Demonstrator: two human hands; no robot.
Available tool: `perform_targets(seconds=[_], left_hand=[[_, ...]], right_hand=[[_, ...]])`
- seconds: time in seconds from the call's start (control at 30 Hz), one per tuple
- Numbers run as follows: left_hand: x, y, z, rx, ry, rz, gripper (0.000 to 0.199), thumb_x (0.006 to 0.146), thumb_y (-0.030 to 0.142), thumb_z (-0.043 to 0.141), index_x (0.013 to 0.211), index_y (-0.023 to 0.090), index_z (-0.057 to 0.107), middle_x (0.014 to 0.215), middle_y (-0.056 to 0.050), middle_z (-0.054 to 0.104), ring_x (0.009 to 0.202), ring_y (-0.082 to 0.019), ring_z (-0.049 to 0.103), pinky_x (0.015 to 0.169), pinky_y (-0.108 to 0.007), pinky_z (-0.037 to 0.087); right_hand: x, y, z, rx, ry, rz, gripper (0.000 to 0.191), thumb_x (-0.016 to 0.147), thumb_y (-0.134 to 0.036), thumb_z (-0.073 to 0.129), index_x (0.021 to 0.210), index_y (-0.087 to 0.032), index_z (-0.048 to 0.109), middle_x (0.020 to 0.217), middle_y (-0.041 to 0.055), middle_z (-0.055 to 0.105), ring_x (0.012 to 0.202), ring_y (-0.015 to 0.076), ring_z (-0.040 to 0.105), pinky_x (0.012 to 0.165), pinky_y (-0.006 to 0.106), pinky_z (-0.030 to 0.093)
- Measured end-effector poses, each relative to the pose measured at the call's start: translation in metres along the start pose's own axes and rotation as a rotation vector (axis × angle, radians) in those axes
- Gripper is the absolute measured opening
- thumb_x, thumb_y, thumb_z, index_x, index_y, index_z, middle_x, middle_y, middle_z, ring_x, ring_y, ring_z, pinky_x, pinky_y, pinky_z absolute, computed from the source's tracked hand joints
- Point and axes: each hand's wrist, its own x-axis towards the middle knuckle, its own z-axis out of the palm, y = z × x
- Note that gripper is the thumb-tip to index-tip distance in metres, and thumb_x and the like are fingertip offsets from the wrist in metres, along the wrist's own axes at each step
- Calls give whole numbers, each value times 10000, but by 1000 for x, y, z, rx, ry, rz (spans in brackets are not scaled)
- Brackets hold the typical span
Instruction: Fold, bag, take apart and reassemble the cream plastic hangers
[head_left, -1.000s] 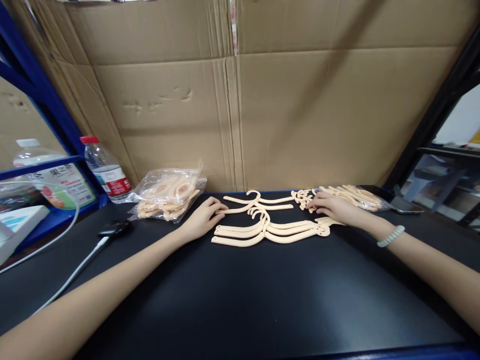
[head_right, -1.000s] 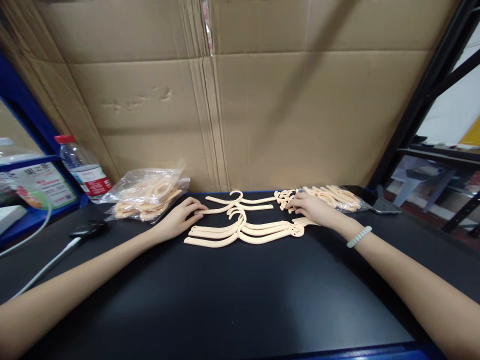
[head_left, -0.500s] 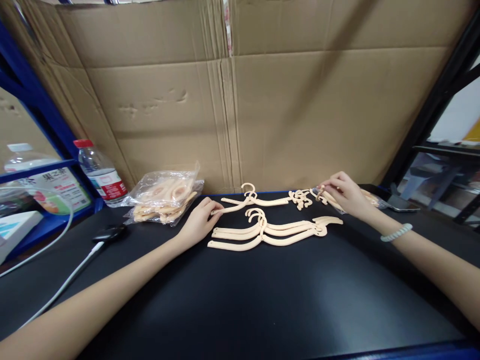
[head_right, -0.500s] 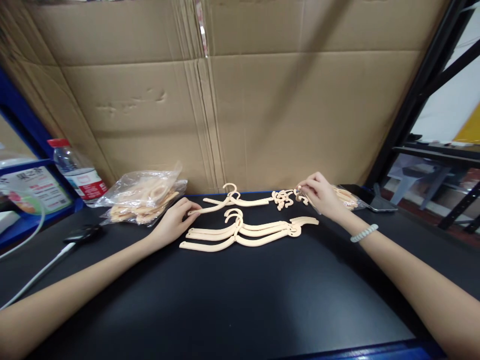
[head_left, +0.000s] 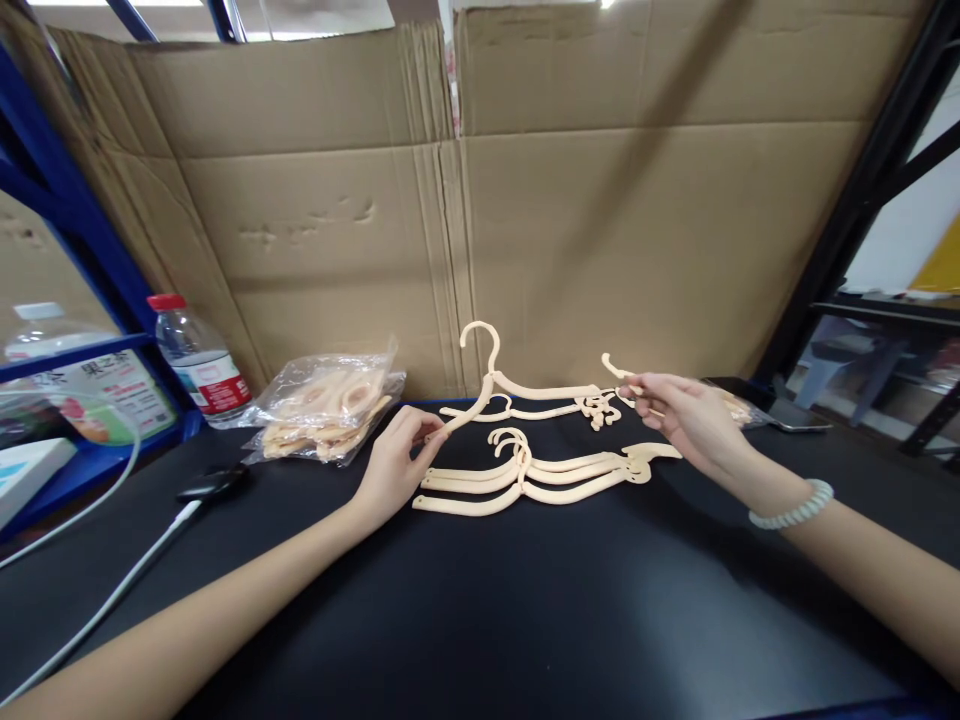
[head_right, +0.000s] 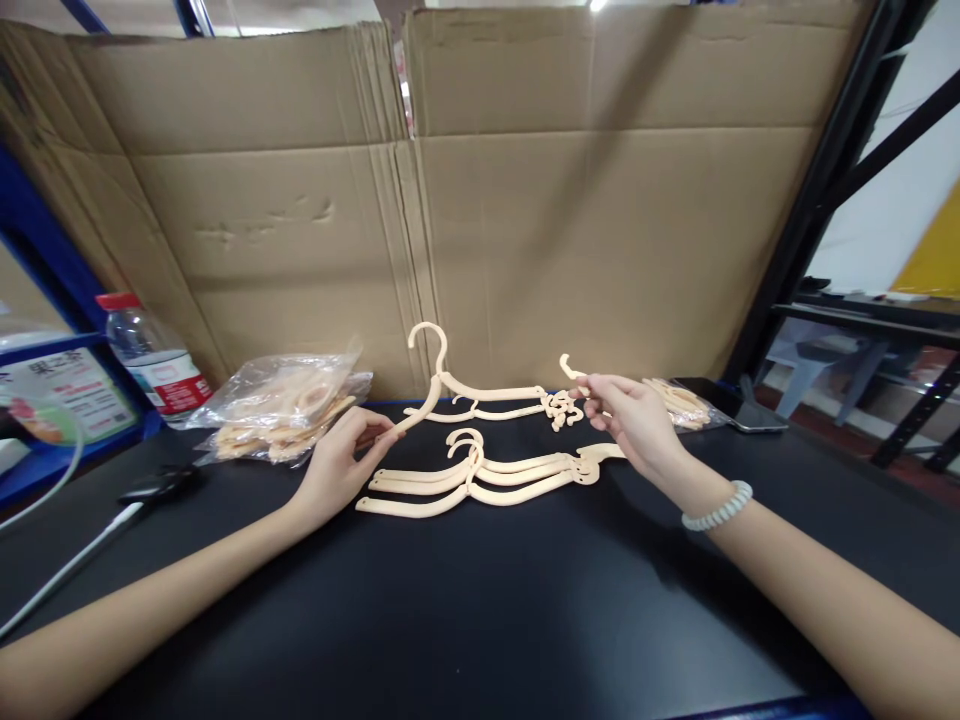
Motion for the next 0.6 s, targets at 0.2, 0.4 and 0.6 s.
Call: perform_targets(seconds=[0.2,0.4,0.6], left_hand=[[-2,-2,3,-34,-66,22,93,916,268,531,895,180,555,870,-32,603,774,-161,612,709,-293,535],[-4,-3,5,-23,-94,-15,87,905,257,536,859,186,553,789,-8,609,718,-153,620,688,-280,526],[-4,-1,4,8,-117,15,26,898,222,544,886,200,549,796,4,624,729,-146,628,687,-262,518]], right_hand=[[-6,9,8,62,-8,54,367,530,-274,891,716,-192,586,766,23,714,658,92,606,513,158,452],[-5,14,4,4,-109,70,266,616,-323,847,796,-238,671,913,29,719,852,170,666,792,290,558],[-8,13,8,-44,-123,47,264,592,-377,851,727,-226,681,863,28,681,833,185,634,796,333,535]])
